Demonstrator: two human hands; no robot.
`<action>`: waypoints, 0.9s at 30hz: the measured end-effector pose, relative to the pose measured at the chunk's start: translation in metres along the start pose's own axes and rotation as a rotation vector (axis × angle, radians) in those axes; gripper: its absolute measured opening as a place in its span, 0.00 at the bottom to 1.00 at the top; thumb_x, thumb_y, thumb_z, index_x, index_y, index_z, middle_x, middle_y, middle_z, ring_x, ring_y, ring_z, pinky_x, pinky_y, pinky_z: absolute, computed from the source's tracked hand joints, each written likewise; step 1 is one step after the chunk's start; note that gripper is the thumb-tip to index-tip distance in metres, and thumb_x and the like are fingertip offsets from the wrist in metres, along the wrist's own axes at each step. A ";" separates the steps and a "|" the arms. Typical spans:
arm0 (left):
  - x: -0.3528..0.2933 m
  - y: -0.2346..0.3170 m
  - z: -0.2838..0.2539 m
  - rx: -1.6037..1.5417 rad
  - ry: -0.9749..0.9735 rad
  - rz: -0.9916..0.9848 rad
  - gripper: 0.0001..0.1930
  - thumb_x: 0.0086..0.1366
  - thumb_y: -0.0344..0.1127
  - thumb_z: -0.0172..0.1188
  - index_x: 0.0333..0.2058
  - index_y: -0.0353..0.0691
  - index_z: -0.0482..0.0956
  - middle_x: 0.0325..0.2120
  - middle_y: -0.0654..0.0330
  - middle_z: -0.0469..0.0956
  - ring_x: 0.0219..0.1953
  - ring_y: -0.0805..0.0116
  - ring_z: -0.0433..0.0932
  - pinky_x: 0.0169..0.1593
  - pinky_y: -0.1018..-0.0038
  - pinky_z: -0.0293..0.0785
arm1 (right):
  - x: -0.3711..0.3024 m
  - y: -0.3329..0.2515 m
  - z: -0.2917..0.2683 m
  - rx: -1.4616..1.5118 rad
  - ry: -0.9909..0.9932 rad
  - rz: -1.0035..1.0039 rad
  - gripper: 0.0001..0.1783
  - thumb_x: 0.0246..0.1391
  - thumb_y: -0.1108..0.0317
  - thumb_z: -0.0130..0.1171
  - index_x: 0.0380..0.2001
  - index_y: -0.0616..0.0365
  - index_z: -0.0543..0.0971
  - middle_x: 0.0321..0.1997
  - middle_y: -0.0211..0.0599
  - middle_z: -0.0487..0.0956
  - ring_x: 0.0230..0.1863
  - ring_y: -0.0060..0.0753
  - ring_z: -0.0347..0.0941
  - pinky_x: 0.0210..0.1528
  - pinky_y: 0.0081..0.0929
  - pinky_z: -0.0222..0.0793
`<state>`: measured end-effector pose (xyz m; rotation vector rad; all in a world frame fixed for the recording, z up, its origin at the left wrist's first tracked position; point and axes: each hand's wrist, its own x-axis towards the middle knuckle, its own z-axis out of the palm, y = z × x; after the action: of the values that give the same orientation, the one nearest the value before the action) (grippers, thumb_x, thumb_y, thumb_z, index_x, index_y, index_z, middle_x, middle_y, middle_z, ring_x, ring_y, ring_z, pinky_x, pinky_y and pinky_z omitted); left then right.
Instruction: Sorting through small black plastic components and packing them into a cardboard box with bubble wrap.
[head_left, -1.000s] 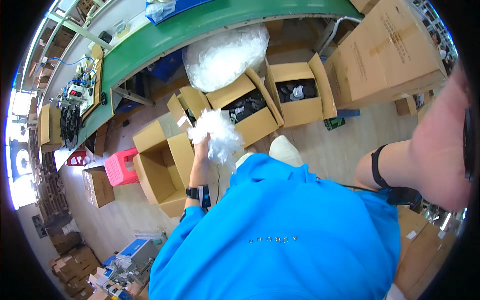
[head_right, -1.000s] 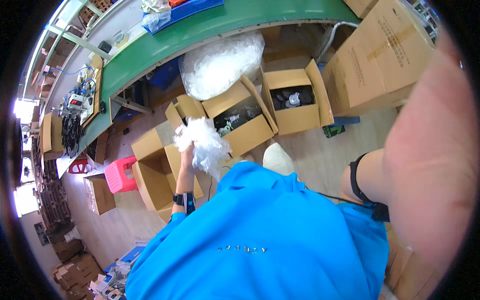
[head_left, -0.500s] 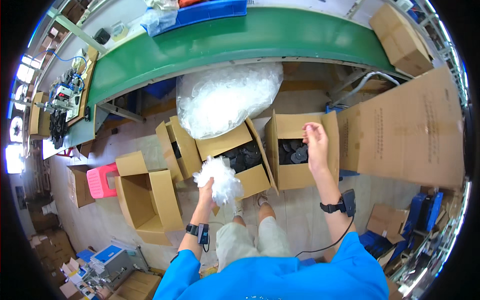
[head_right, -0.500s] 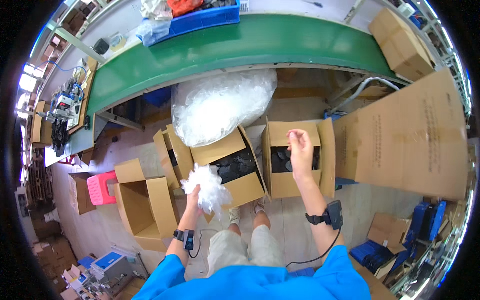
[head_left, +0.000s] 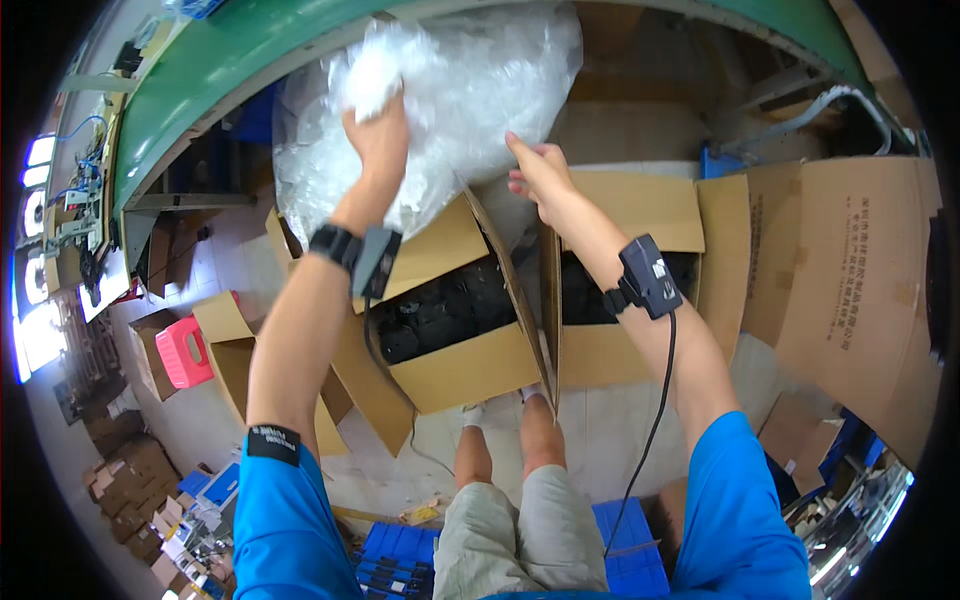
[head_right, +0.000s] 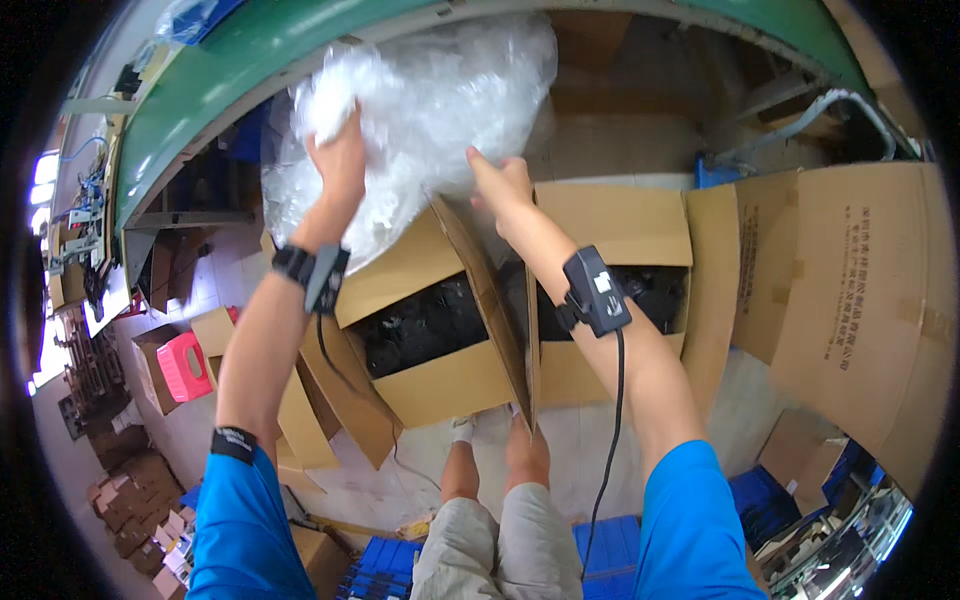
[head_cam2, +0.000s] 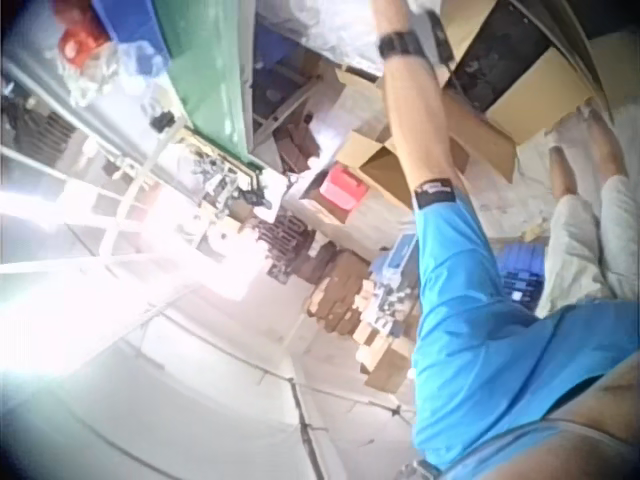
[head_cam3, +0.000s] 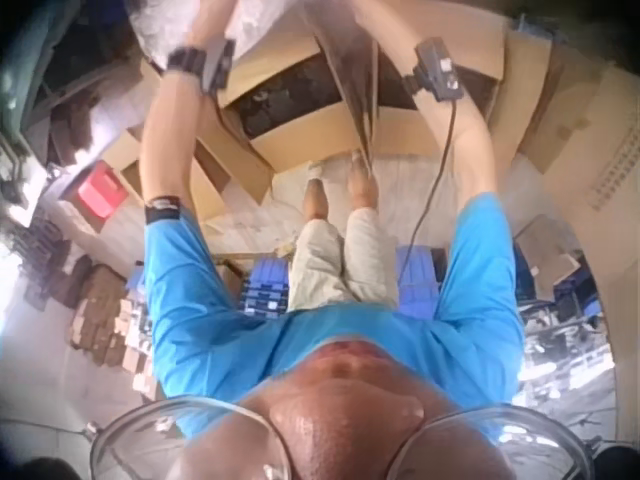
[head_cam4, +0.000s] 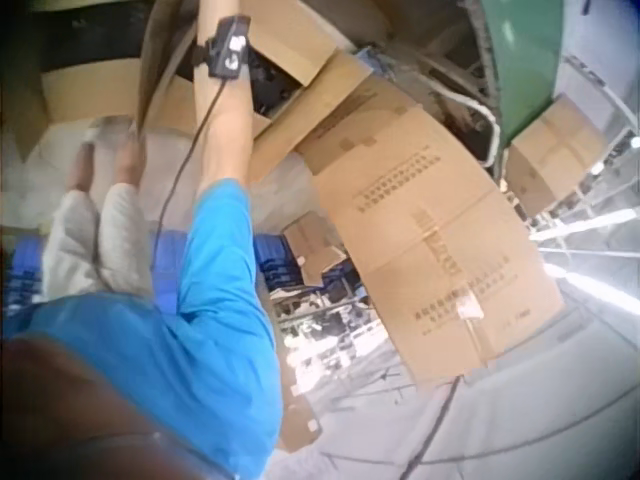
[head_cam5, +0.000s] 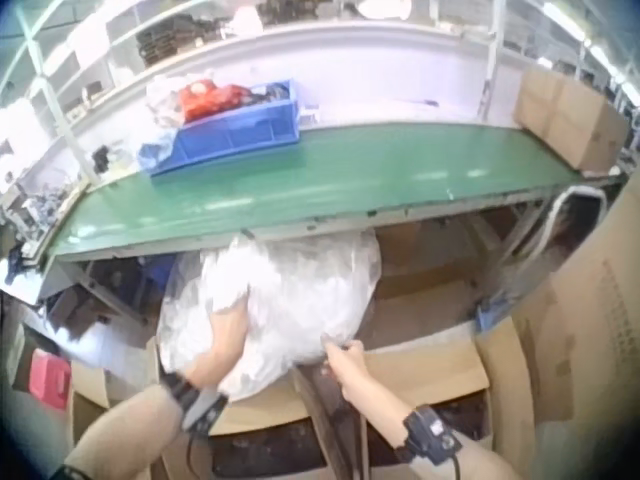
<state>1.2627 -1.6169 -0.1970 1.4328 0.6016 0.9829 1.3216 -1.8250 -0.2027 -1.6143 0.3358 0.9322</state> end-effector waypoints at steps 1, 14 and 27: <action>0.009 -0.019 0.007 -0.050 -0.026 0.012 0.17 0.63 0.35 0.57 0.48 0.31 0.73 0.44 0.58 0.78 0.47 0.69 0.75 0.50 0.70 0.69 | 0.012 0.006 -0.001 -0.010 -0.044 -0.012 0.34 0.55 0.53 0.64 0.56 0.64 0.65 0.49 0.40 0.72 0.42 0.29 0.72 0.36 0.25 0.73; -0.029 -0.093 0.092 1.815 -0.760 0.179 0.48 0.55 0.60 0.56 0.67 0.39 0.52 0.57 0.50 0.71 0.68 0.45 0.51 0.68 0.41 0.20 | 0.000 0.030 -0.016 -0.144 -0.035 -0.797 0.09 0.53 0.67 0.57 0.32 0.64 0.77 0.35 0.46 0.75 0.37 0.46 0.75 0.39 0.35 0.70; -0.009 -0.059 0.093 1.257 -0.932 0.403 0.24 0.55 0.37 0.59 0.49 0.40 0.64 0.36 0.46 0.76 0.46 0.43 0.73 0.54 0.57 0.67 | 0.013 0.015 -0.009 -0.226 -0.042 -0.796 0.12 0.60 0.65 0.51 0.36 0.60 0.79 0.41 0.46 0.75 0.43 0.48 0.73 0.45 0.38 0.69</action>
<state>1.3480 -1.6658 -0.2477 2.9319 0.1595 -0.0046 1.3230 -1.8340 -0.2225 -1.7155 -0.4413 0.3903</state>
